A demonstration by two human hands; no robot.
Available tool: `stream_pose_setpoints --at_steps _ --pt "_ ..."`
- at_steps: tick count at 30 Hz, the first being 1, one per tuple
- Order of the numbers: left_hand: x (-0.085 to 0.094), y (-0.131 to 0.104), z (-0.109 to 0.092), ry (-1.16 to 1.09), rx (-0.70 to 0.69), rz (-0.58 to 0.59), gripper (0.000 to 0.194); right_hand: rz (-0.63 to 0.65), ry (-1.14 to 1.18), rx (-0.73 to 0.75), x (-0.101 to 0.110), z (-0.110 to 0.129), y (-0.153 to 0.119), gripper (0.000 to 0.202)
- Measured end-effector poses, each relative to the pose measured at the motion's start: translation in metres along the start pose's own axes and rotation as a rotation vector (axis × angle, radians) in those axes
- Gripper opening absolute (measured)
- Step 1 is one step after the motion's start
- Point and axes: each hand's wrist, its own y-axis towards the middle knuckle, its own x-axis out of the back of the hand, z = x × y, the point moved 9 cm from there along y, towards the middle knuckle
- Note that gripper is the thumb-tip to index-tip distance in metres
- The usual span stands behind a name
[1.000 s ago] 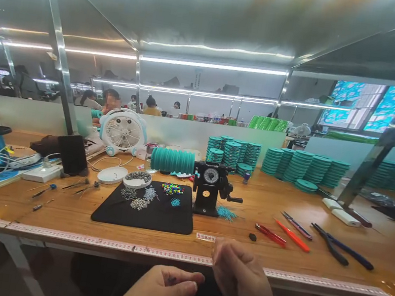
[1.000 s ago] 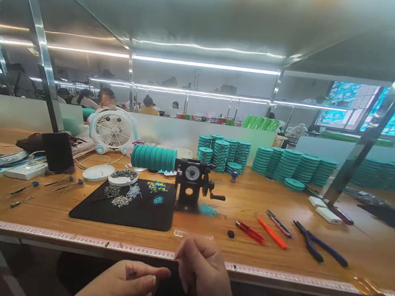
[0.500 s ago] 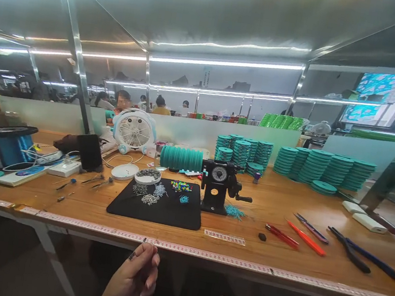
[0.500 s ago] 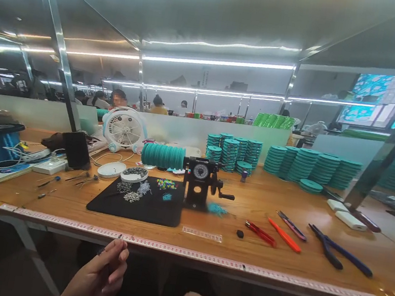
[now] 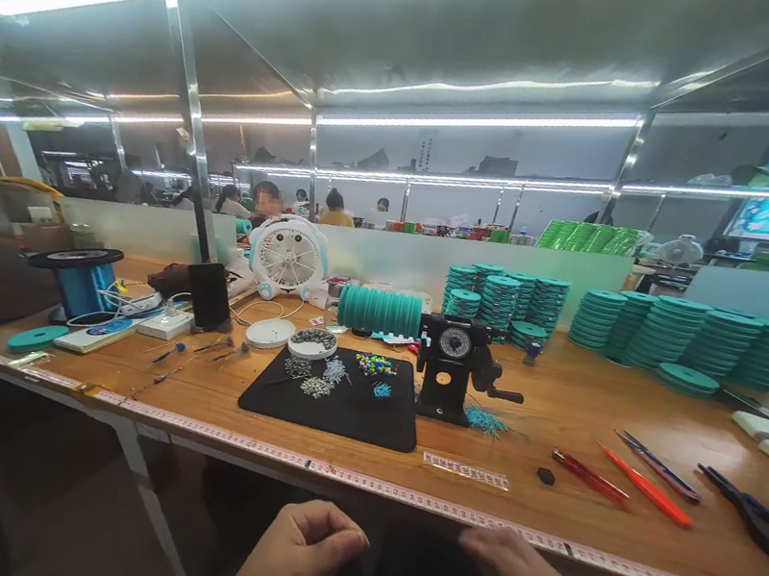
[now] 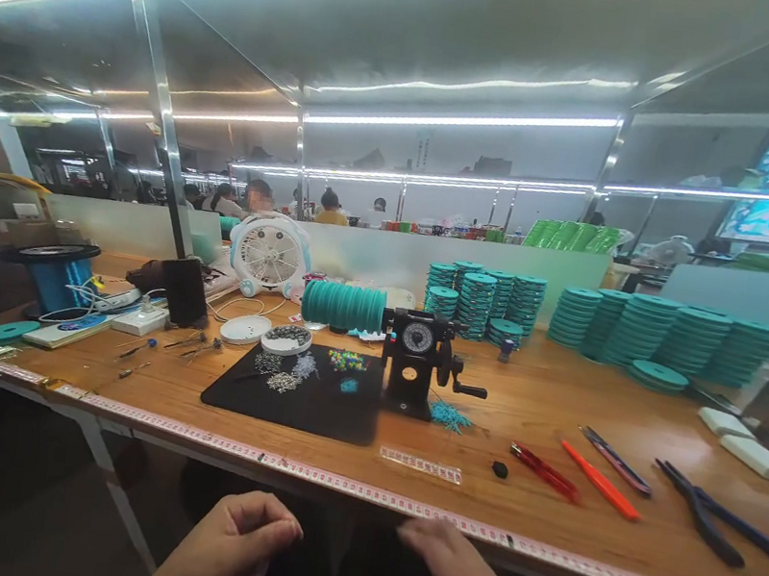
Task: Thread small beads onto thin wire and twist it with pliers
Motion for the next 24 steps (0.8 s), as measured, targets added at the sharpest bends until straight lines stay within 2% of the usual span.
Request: stream_pose_setpoints --at_steps 1,3,4,5,7,11,16,21,24 --pt "-0.012 -0.001 -0.004 0.047 -0.023 0.06 0.033 0.023 0.068 0.0 -0.009 0.011 0.003 0.043" --pt "-0.027 -0.002 -0.013 0.096 -0.088 0.117 0.03 0.203 0.315 -0.037 -0.048 0.024 0.011 0.056" --pt "-0.03 -0.002 -0.015 0.081 -0.103 0.12 0.031 0.33 0.461 -0.088 -0.072 0.026 0.013 0.057" --pt "-0.029 -0.001 -0.015 0.042 -0.101 0.108 0.032 0.388 0.581 -0.152 -0.09 0.023 0.016 0.055" --pt "-0.02 0.003 -0.009 -0.064 -0.073 0.053 0.032 0.374 0.663 -0.2 -0.108 0.01 0.022 0.049" --pt "-0.002 0.011 0.012 -0.239 0.01 -0.034 0.029 0.301 0.738 -0.16 -0.109 -0.006 0.025 0.049" --pt "-0.016 0.006 0.017 -0.252 0.04 0.039 0.033 0.358 0.791 -0.273 -0.116 -0.011 0.02 0.048" --pt "-0.02 0.004 0.018 -0.256 0.069 0.018 0.038 0.253 0.752 -0.215 -0.115 -0.02 0.025 0.042" --pt "-0.014 0.006 0.023 -0.247 0.111 -0.054 0.044 0.275 0.907 -0.195 -0.118 -0.018 0.02 0.04"
